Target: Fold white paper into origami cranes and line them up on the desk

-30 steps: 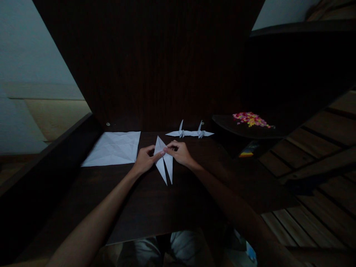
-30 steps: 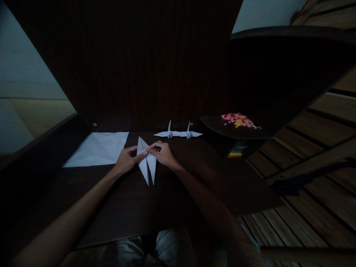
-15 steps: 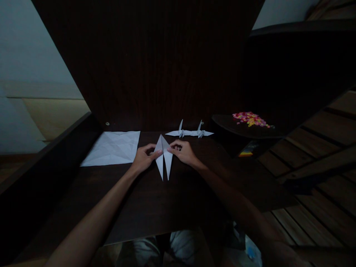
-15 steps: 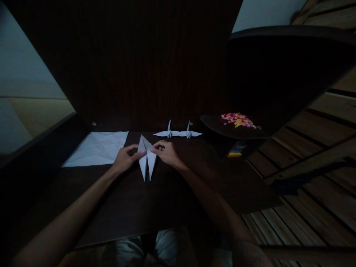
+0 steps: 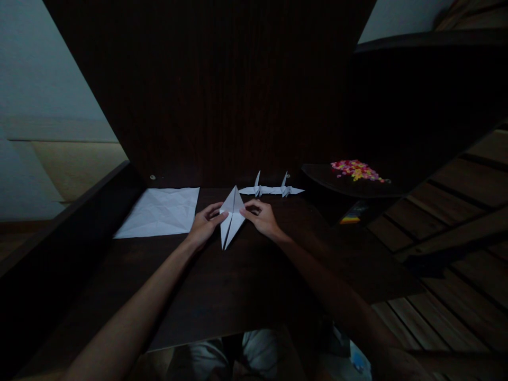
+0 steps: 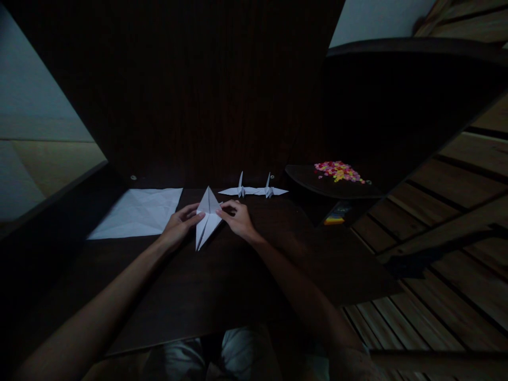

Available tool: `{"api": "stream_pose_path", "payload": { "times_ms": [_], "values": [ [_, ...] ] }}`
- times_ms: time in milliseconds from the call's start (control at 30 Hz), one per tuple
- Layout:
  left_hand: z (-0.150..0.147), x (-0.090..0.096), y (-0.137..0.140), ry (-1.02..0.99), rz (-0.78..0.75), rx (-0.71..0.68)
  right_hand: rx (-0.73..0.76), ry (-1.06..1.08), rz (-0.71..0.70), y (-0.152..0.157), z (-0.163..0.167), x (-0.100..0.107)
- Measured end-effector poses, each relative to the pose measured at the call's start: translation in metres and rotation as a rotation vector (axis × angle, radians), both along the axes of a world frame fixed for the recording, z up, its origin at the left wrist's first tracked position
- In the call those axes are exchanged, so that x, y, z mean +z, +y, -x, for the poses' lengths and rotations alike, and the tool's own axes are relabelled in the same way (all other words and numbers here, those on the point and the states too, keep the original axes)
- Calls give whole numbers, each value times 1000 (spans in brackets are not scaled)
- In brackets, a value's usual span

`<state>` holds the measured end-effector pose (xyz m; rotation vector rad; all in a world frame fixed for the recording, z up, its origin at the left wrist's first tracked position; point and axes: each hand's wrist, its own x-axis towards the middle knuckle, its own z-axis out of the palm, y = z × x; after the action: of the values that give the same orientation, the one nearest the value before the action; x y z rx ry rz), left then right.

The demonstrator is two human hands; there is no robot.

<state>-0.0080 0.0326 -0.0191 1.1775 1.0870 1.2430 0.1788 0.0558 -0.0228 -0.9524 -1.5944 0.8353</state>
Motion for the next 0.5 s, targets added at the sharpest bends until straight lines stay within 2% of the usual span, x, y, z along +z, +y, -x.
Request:
{"api": "stream_pose_path", "payload": {
  "times_ms": [100,233,300,367,433,500],
  "values": [
    [1,-1,1,10,-84,50,-85,79,-17,-3,7,-1],
    [0,1,0,-53,-165,75,-207,238,191,-7,15,-1],
    [-1,2,-2,-67,-202,79,-158,292,329,-9,17,-1],
    [-2,2,-3,-79,-206,75,-34,314,430,-11,17,0],
    [-2,3,-4,-99,-180,76,69,310,463,-13,15,1],
    [-3,4,-5,-118,-126,76,100,299,427,-15,14,2]
  ]
}}
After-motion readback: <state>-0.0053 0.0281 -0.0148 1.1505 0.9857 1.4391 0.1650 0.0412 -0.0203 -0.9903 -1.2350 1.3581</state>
